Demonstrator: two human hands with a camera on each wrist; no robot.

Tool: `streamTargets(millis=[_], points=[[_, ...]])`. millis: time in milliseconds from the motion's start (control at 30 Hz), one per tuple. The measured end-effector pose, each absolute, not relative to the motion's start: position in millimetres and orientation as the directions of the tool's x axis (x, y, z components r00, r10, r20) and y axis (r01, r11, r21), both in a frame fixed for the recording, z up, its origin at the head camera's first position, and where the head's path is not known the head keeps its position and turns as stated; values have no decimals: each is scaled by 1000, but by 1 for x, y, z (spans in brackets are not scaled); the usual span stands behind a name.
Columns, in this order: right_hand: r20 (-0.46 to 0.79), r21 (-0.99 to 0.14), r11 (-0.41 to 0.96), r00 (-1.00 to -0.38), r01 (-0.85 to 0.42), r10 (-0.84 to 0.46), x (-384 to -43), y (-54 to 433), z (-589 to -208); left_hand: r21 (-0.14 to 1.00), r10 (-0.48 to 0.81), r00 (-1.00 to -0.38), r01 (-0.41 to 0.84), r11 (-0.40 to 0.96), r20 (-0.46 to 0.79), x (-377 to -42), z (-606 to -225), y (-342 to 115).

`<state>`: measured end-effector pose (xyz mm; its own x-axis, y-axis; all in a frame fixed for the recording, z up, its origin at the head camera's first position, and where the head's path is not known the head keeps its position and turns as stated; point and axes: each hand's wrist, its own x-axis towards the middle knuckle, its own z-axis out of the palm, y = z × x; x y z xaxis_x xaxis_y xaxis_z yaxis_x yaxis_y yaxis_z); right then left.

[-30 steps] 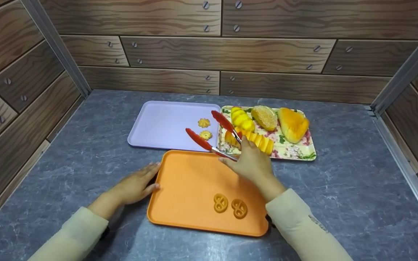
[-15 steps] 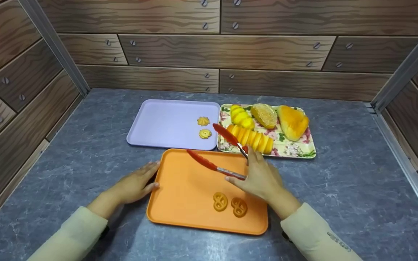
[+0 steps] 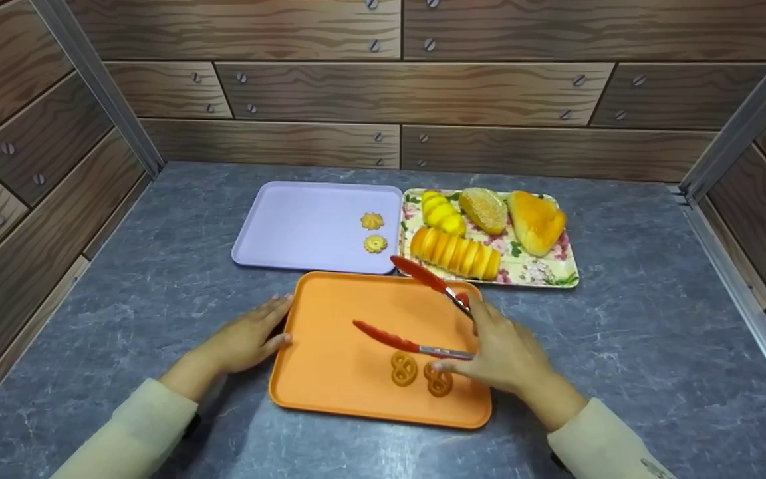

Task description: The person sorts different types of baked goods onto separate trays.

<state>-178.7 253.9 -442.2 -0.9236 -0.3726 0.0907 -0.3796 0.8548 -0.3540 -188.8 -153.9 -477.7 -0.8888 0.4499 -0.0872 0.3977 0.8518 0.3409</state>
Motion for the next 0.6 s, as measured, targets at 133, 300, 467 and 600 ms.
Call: streamTargets(millis=[133,300,467,600], points=[[97,-296,844,-893,-447,-439,-173,267,-442,334,445,-890,393,857,-95,-188,-477,-154],[110,-245,816,-851,-524,-514,-170,277,-439,334,443,-892,392,857,-92,-189,-477,-155],[93,-187,787,-808,-588,-582,-168,283,-438,340,454,-887,404,850,-82,-189,-478,-155],[95,-147,763,-777,-630,-623,-167,288,-437,341,449,-889,398,852,-86,-189,-478,-154]])
